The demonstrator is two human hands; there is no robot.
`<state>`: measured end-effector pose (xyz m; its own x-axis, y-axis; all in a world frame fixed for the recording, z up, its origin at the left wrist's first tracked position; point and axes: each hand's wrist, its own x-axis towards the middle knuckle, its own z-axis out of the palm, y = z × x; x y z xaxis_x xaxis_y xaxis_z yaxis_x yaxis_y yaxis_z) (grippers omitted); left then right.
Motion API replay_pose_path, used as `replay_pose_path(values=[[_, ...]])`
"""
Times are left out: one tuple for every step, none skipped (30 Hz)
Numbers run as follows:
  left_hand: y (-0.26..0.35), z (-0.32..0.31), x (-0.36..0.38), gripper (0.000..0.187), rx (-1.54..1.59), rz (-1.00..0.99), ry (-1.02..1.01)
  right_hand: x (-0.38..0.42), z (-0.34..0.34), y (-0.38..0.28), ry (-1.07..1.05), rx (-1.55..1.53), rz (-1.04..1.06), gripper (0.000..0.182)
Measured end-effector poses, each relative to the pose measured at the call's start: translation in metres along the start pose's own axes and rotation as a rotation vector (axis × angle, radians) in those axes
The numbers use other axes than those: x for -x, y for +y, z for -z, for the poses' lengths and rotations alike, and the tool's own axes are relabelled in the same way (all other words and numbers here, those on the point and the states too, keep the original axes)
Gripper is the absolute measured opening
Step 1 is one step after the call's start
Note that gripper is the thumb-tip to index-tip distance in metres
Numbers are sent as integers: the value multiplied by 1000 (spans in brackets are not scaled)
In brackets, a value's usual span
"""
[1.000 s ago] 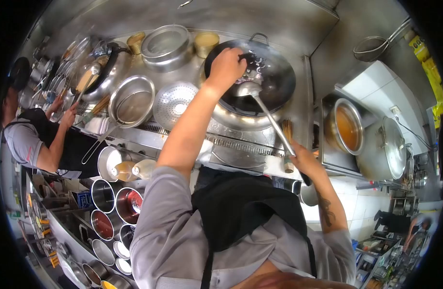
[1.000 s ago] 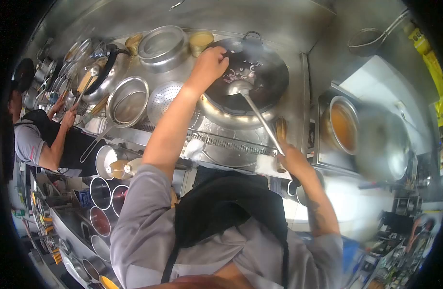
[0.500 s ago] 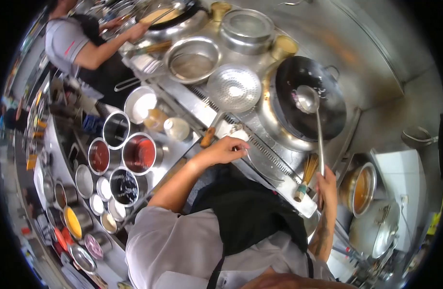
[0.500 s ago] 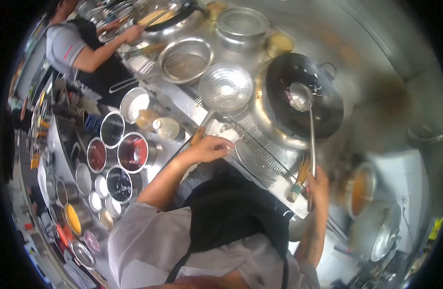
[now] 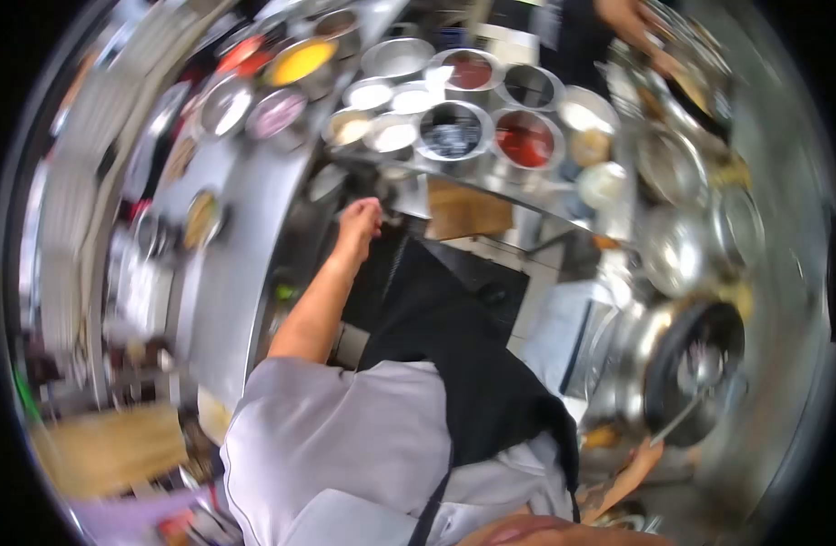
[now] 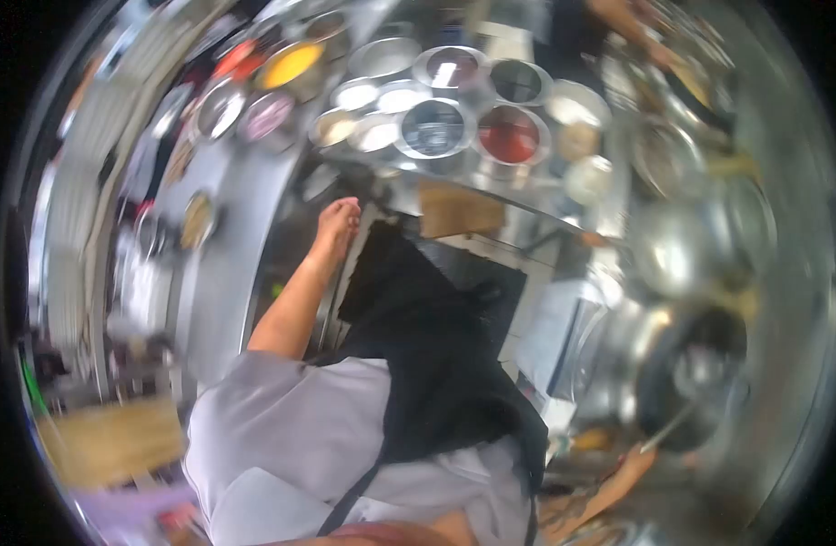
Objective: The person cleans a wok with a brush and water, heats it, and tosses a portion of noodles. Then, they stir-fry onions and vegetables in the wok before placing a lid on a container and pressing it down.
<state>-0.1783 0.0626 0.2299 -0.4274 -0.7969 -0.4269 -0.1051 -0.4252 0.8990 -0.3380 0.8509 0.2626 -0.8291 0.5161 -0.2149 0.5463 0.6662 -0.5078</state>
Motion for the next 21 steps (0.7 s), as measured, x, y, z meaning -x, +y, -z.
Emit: replay_pose_path(values=[[4,43,2,14,68,-37,141,-7,-7,6,2,-45,21,35],[9,84,3,14,135,-75,267,0,-7,-12,-27,41,-35,35],[8,128,-3,14,168,-92,403,5,-13,-15,36,62,10,33],[4,172,-10,14,200,-103,528,-22,-21,6,35,15,-1,32],[4,210,-13,14,271,-96,612,-29,-20,4,6,20,-19,30],[3,245,-15,15,338,-84,688,-31,-13,-2,-17,28,-45,29],[-1,276,-21,17,405,-109,710,-21,0,-12,-48,-56,-23,25],[-3,306,-25,18,474,-137,729,-1,15,-22,-79,-145,-1,20],[0,329,-26,20,438,-132,761,10,22,-29,-109,-235,18,16],[4,347,-29,23,403,-127,787,10,23,-30,-113,-240,-5,12],[8,361,-34,25,368,-122,807,10,25,-29,-113,-248,-30,9],[11,371,-40,28,394,-119,784,13,27,-29,-109,-259,-58,9],[14,379,-45,32,416,-112,759,30,27,-44,-94,-252,-73,9],[18,386,-53,35,435,-105,730,51,24,-63,-77,-246,-92,11],[23,386,-57,44,472,-77,640,68,22,-74,-61,-242,-114,12],[31,384,-69,44,476,-40,639,70,20,-71,-62,-245,-106,12],[37,383,-79,44,482,0,645,64,18,-64,-66,-244,-95,13],[40,385,-86,44,488,42,657,59,16,-60,-72,-237,-80,13],[37,396,-101,44,488,-13,667,49,15,-55,-68,-238,-97,13],[30,416,-121,44,487,-65,683,29,15,-40,-65,-233,-112,13],[21,428,-129,44,483,-117,698,24,16,-36,-62,-228,-127,13]])
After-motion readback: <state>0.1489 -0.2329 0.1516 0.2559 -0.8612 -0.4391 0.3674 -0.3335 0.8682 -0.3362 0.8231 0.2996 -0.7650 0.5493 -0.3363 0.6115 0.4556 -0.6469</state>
